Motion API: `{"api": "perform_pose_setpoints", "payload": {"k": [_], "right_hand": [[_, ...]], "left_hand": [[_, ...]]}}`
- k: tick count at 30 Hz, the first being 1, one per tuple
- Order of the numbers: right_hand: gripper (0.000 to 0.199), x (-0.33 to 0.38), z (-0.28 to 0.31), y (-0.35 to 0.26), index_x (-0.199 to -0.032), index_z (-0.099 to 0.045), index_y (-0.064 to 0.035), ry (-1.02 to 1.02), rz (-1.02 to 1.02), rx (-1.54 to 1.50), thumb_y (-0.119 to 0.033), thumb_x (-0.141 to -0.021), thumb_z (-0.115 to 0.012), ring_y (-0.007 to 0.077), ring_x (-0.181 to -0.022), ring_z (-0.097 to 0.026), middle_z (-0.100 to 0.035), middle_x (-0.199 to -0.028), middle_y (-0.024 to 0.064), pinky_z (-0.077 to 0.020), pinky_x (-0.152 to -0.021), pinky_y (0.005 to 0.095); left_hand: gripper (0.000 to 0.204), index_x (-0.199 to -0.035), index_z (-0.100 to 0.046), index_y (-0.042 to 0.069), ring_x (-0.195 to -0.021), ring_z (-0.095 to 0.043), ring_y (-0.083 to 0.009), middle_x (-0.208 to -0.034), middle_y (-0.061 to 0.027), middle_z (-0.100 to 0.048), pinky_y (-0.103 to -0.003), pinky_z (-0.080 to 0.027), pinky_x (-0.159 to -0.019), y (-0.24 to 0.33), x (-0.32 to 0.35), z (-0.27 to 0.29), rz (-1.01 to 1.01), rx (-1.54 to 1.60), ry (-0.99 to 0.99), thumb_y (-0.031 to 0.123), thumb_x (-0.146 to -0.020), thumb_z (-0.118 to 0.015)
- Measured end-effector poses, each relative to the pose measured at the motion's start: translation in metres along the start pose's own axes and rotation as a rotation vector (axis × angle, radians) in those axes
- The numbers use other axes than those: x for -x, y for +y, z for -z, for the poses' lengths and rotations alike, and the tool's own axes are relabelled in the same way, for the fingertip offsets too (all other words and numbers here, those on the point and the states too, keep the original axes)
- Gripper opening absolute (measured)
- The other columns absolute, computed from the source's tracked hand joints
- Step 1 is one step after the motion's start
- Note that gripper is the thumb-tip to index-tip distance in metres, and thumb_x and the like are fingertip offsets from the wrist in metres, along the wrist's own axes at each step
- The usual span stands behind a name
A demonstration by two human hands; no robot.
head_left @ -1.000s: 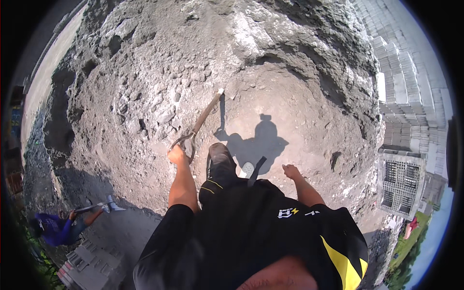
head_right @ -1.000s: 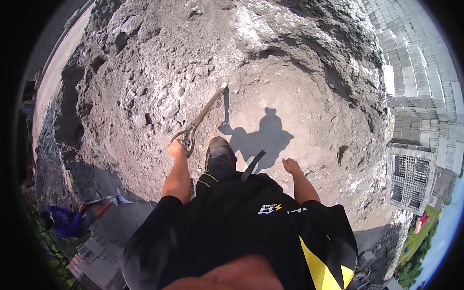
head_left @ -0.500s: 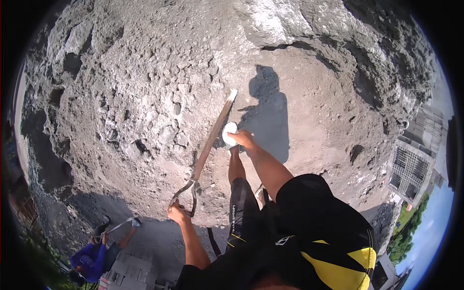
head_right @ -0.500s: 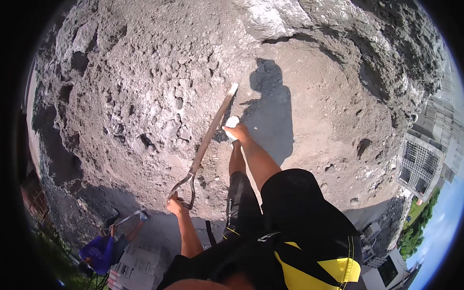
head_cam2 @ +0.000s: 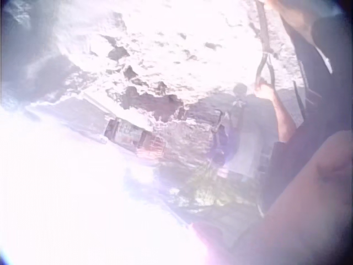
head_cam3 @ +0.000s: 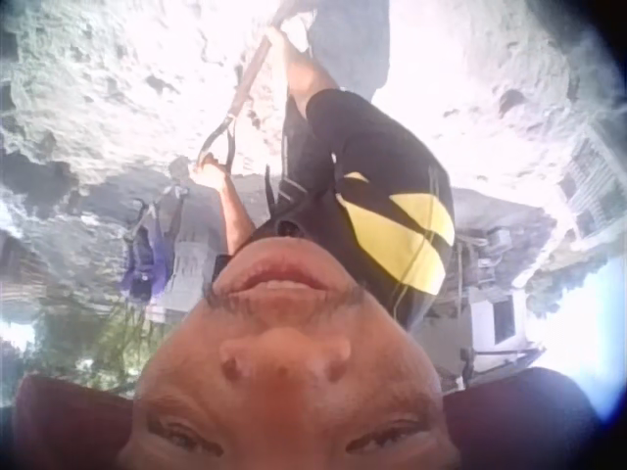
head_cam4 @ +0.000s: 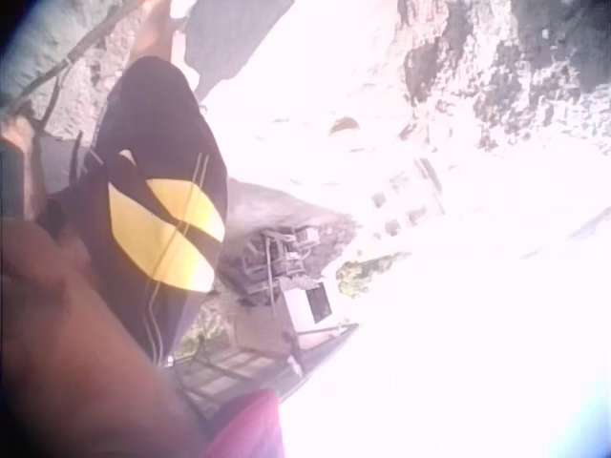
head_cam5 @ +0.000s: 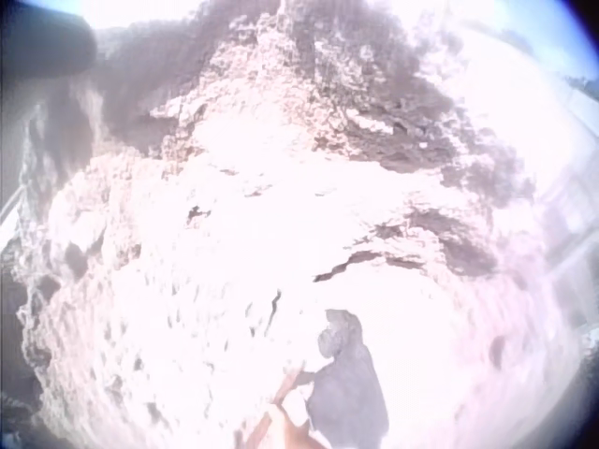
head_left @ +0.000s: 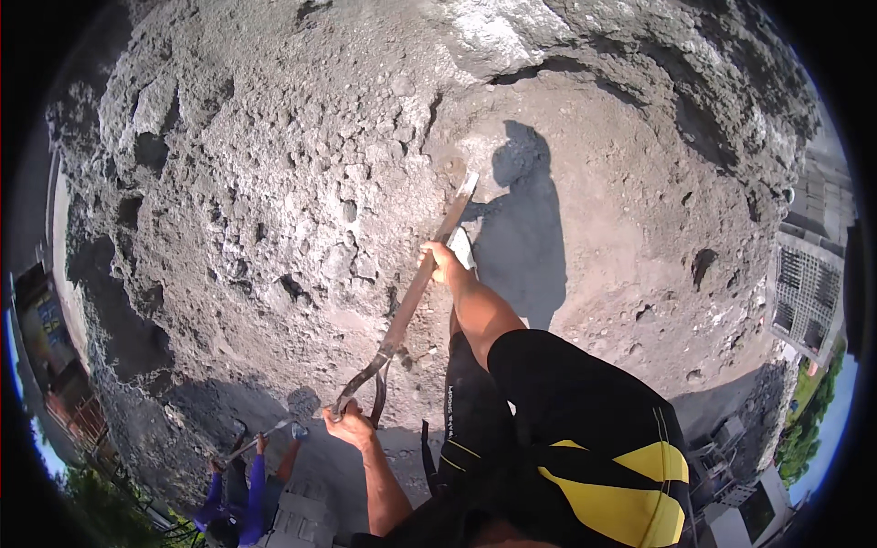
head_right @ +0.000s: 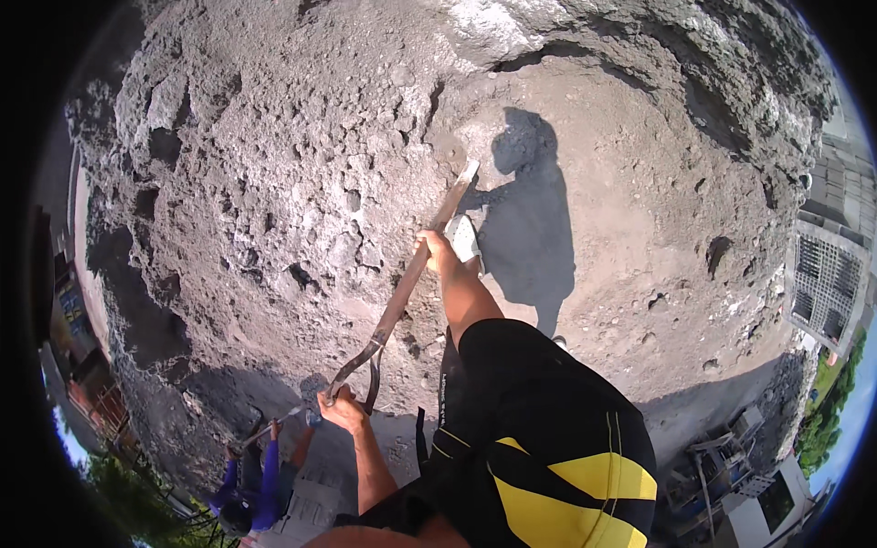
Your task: The person uses a hoe to break up and move soil on a construction site. They repeatedly strike the ground and pull soil toward themselves, working alongside another person who is also digging nearby.
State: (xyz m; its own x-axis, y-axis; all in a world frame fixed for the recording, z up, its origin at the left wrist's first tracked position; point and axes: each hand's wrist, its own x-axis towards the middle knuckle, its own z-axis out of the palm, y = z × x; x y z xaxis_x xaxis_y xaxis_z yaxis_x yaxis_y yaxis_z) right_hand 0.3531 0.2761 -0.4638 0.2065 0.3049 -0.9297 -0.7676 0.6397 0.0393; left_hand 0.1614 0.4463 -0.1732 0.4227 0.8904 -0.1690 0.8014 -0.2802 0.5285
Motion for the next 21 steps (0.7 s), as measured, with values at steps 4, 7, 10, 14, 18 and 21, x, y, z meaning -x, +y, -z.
{"api": "perform_pose_setpoints", "payload": {"k": [4, 7, 10, 14, 18, 21], "right_hand": [[0.014, 0.067, 0.028, -0.007, -0.077, -0.050, -0.0076, -0.004, 0.104, -0.247, -0.017, -0.075, -0.060, 0.0192, -0.059, -0.052, -0.049, -0.064, 0.0039, -0.0488, -0.061, 0.0346], [0.014, 0.121, 0.086, -0.018, -0.074, -0.049, -0.0074, 0.011, 0.265, -0.481, -0.014, -0.073, -0.061, 0.0191, -0.056, -0.051, -0.049, -0.062, 0.0041, -0.0480, -0.060, 0.0356], [0.011, 0.165, 0.173, -0.009, -0.072, -0.048, -0.0082, -0.096, 0.366, -0.678, -0.009, -0.072, -0.059, 0.0191, -0.054, -0.050, -0.047, -0.061, 0.0034, -0.0459, -0.057, 0.0343], [0.007, 0.269, 0.325, 0.005, -0.071, -0.047, -0.0087, -0.105, 0.511, -0.972, -0.008, -0.075, -0.052, 0.0197, -0.055, -0.049, -0.044, -0.058, 0.0045, -0.0454, -0.056, 0.0346], [0.009, 0.354, 0.494, 0.053, -0.070, -0.046, -0.0075, -0.046, 1.000, -1.431, -0.009, -0.075, -0.054, 0.0213, -0.055, -0.049, -0.045, -0.058, 0.0058, -0.0457, -0.056, 0.0368], [0.014, 0.432, 0.615, 0.095, -0.065, -0.046, -0.0081, 0.202, 1.303, -1.535, -0.014, -0.077, -0.052, 0.0224, -0.052, -0.048, -0.044, -0.055, 0.0061, -0.0425, -0.051, 0.0352]], "left_hand": [[0.017, -0.065, -0.043, 0.001, -0.051, -0.042, -0.0122, -0.055, -0.0037, -0.046, -0.029, -0.037, -0.050, 0.018, 0.005, 0.023, -0.269, 0.068, -0.086, 0.001, -0.062, -0.061], [0.019, -0.065, -0.043, 0.004, -0.050, -0.042, -0.0109, -0.055, -0.0018, -0.046, -0.027, -0.035, -0.046, 0.035, 0.026, 0.027, -0.550, -0.006, -0.177, -0.002, -0.064, -0.061], [0.017, -0.064, -0.045, 0.004, -0.047, -0.041, -0.0121, -0.052, -0.0022, -0.046, -0.028, -0.034, -0.043, 0.047, 0.065, 0.023, -0.651, 0.109, -0.391, 0.006, -0.066, -0.061], [0.013, -0.066, -0.048, 0.002, -0.045, -0.041, -0.0121, -0.052, -0.0033, -0.047, -0.029, -0.033, -0.041, 0.068, 0.165, -0.013, -0.958, 0.098, -0.622, 0.004, -0.064, -0.060], [0.013, -0.065, -0.047, 0.001, -0.044, -0.043, -0.0128, -0.053, -0.0042, -0.048, -0.030, -0.034, -0.042, 0.097, 0.313, -0.062, -1.110, 0.201, -1.051, -0.003, -0.062, -0.059], [0.013, -0.064, -0.047, 0.000, -0.045, -0.044, -0.0134, -0.052, -0.0046, -0.048, -0.028, -0.034, -0.042, 0.107, 0.459, -0.068, -1.412, 0.091, -1.216, -0.007, -0.060, -0.057]]}}
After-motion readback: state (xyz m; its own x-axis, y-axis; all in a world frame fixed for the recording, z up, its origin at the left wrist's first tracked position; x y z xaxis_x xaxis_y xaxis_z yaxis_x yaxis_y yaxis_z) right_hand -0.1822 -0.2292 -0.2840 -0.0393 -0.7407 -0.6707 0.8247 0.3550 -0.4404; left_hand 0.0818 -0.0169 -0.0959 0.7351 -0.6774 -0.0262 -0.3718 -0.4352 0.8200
